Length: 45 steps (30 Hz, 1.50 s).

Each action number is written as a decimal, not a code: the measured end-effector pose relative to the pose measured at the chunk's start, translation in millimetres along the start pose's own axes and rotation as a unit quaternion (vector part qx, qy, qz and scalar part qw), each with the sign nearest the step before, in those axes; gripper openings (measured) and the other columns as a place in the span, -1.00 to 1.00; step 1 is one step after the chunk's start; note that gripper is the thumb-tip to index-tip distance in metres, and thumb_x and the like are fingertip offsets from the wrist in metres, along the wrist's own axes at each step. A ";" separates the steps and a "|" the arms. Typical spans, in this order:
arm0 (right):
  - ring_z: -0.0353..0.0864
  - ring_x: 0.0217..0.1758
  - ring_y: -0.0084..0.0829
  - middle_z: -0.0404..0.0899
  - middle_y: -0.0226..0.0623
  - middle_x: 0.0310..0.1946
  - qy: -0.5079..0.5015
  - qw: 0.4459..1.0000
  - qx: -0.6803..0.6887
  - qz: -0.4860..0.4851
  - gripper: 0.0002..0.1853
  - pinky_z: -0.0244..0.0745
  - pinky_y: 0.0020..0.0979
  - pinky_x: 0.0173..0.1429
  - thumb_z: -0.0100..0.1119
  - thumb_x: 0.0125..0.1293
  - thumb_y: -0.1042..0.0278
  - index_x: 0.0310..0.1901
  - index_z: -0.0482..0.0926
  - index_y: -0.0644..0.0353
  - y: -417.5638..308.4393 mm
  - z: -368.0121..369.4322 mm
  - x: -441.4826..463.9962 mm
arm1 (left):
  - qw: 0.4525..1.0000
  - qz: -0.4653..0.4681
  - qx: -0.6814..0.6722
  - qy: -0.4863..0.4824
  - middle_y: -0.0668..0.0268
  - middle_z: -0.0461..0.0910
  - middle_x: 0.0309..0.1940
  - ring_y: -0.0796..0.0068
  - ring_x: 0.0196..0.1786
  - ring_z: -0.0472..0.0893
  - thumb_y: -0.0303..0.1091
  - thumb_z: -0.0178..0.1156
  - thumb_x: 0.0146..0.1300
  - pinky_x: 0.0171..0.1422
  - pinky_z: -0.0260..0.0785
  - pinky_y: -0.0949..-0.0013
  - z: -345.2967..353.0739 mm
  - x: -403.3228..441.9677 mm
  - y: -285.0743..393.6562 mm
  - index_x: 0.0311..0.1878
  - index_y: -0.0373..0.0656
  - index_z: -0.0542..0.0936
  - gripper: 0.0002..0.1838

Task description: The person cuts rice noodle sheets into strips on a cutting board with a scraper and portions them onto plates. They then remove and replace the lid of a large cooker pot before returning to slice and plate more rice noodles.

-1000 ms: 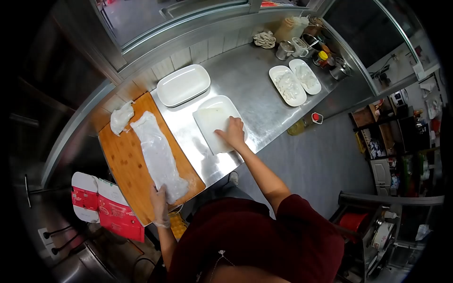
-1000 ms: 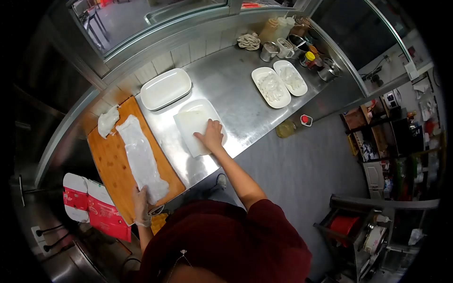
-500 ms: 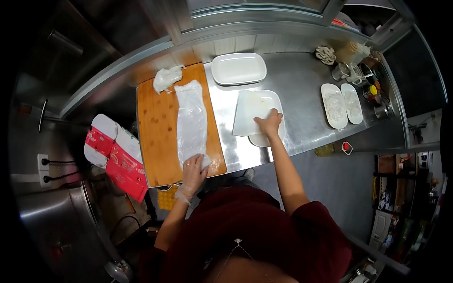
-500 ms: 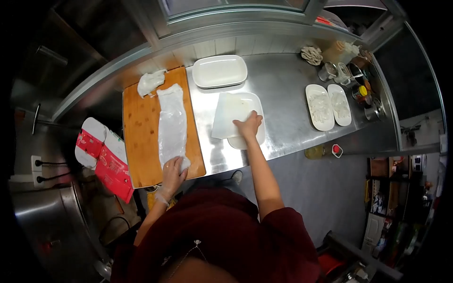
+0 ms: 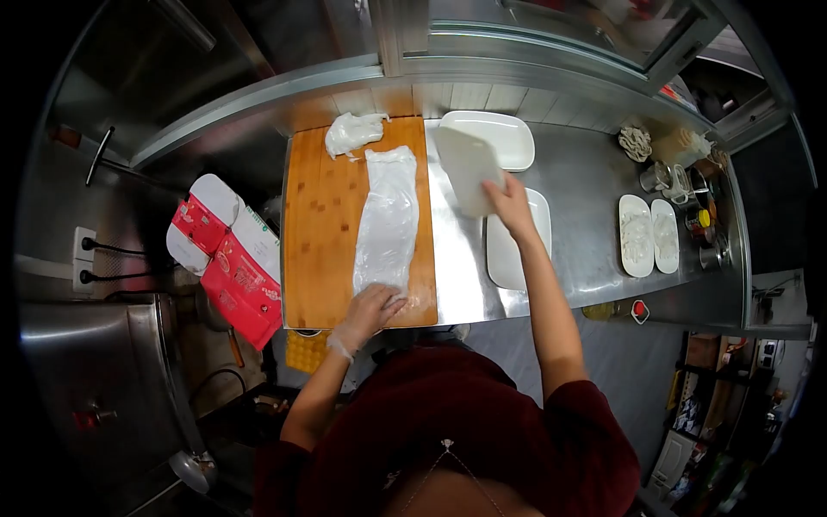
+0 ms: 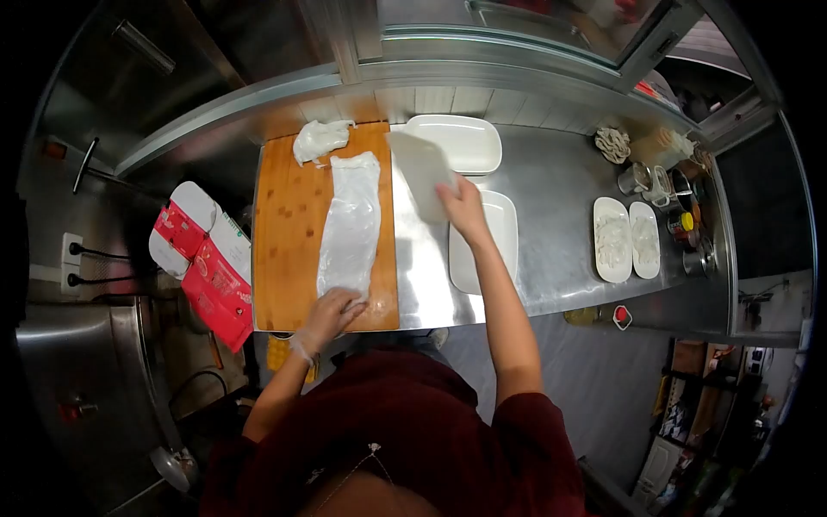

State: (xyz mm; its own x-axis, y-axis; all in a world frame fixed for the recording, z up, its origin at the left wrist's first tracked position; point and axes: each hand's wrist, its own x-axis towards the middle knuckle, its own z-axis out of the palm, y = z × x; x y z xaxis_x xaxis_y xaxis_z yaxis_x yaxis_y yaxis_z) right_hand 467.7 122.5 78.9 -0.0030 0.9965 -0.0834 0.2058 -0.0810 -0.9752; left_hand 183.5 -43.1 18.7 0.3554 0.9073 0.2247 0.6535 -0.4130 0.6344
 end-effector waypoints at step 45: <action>0.60 -0.25 -0.29 0.61 -0.34 -0.35 -0.098 0.761 -0.582 -0.269 -0.67 0.51 -0.29 -0.23 -0.01 0.01 0.55 -0.21 0.61 -0.03 5.2 168.1 121.8 | 0.989 -0.070 -0.015 0.129 0.25 0.51 -0.24 0.21 -0.12 0.47 -0.46 0.19 0.02 0.03 0.29 0.24 1.7 4.3 -66.8 -0.25 -0.14 0.55 -0.83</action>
State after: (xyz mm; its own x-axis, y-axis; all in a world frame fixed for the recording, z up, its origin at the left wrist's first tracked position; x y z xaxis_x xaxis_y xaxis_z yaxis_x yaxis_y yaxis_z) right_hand 303.9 240.1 29.3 -0.5156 0.8478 0.1243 0.8503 0.5241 -0.0472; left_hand 142.5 -11.7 -24.0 0.0772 0.9470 0.3118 0.6625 -0.2824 0.6938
